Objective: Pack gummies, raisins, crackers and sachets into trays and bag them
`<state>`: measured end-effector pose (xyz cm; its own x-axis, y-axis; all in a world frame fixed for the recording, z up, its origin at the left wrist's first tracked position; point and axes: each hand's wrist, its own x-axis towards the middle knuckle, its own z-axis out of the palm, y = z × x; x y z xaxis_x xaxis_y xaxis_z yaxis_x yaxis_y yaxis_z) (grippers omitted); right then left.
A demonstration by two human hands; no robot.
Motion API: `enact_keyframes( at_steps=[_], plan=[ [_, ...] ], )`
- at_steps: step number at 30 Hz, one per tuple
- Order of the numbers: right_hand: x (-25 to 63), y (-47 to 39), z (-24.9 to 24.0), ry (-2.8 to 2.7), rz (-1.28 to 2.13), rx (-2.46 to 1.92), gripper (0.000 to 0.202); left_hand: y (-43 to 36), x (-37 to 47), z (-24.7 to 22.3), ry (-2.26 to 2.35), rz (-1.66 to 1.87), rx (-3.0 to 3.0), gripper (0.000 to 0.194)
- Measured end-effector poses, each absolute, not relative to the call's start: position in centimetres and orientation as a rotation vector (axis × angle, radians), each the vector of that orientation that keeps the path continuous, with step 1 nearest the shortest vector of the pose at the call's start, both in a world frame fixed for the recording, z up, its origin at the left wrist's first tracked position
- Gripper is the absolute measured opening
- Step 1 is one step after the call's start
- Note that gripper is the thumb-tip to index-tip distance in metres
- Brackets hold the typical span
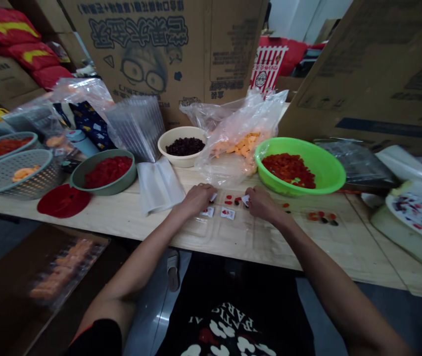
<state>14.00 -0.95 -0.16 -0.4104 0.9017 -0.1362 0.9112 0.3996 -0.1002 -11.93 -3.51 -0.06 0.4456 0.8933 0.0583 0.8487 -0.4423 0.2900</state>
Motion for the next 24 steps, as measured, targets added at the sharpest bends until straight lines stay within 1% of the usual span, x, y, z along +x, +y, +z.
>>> enact_keyframes(
  at_steps=[2, 4, 7, 9, 12, 13, 15, 17, 19, 21, 23, 24],
  plan=[
    [14.3, -1.0, -0.2, 2.617, -0.231, 1.742, 0.021, -2.4, -11.7, 0.0, 1.501, 0.174, 2.479, 0.024],
    [14.5, -1.5, -0.6, 2.643, -0.270, 1.873, 0.018, -2.0, -11.7, -0.2, 1.502, 0.146, 2.483, 0.021],
    [14.4, -2.8, -1.7, 2.660, -0.440, 1.961, 0.016, -1.8, -11.8, -0.6, 1.520, 0.192, 2.472, 0.026],
    [14.4, -3.8, -2.3, 2.688, -0.461, 1.945, 0.017, -1.8, -11.9, -1.0, 1.551, 0.252, 2.421, 0.030],
    [14.7, -5.2, -2.4, 2.778, -0.284, 1.987, 0.025, -1.7, -12.0, -1.4, 1.594, 0.348, 2.329, 0.020],
    [14.8, -5.8, -2.4, 2.823, -0.227, 1.957, 0.030, -1.7, -12.1, -1.5, 1.605, 0.381, 2.310, 0.020],
    [15.0, -7.1, -2.4, 2.908, -0.163, 1.786, 0.042, -1.8, -11.8, -1.5, 1.637, 0.488, 2.267, 0.025],
    [15.3, -8.3, -2.5, 2.963, -0.157, 1.562, 0.053, -2.1, -11.0, -1.3, 1.656, 0.672, 2.172, 0.029],
    [16.5, -8.8, -2.5, 3.006, -0.163, 1.516, 0.058, -2.5, -9.3, -1.1, 1.626, 0.838, 2.044, 0.030],
    [19.6, -8.2, -1.6, 3.033, -0.129, 1.725, 0.056, -3.3, -6.7, -0.8, 1.512, 0.902, 1.918, 0.026],
    [25.1, -6.9, 0.2, 2.908, 0.004, 2.166, 0.049, -4.2, -3.5, -0.6, 1.362, 0.872, 1.842, 0.023],
    [28.6, -6.3, 1.4, 2.741, 0.106, 2.410, 0.048, -4.6, -1.8, -0.6, 1.302, 0.841, 1.833, 0.021]
  ],
)
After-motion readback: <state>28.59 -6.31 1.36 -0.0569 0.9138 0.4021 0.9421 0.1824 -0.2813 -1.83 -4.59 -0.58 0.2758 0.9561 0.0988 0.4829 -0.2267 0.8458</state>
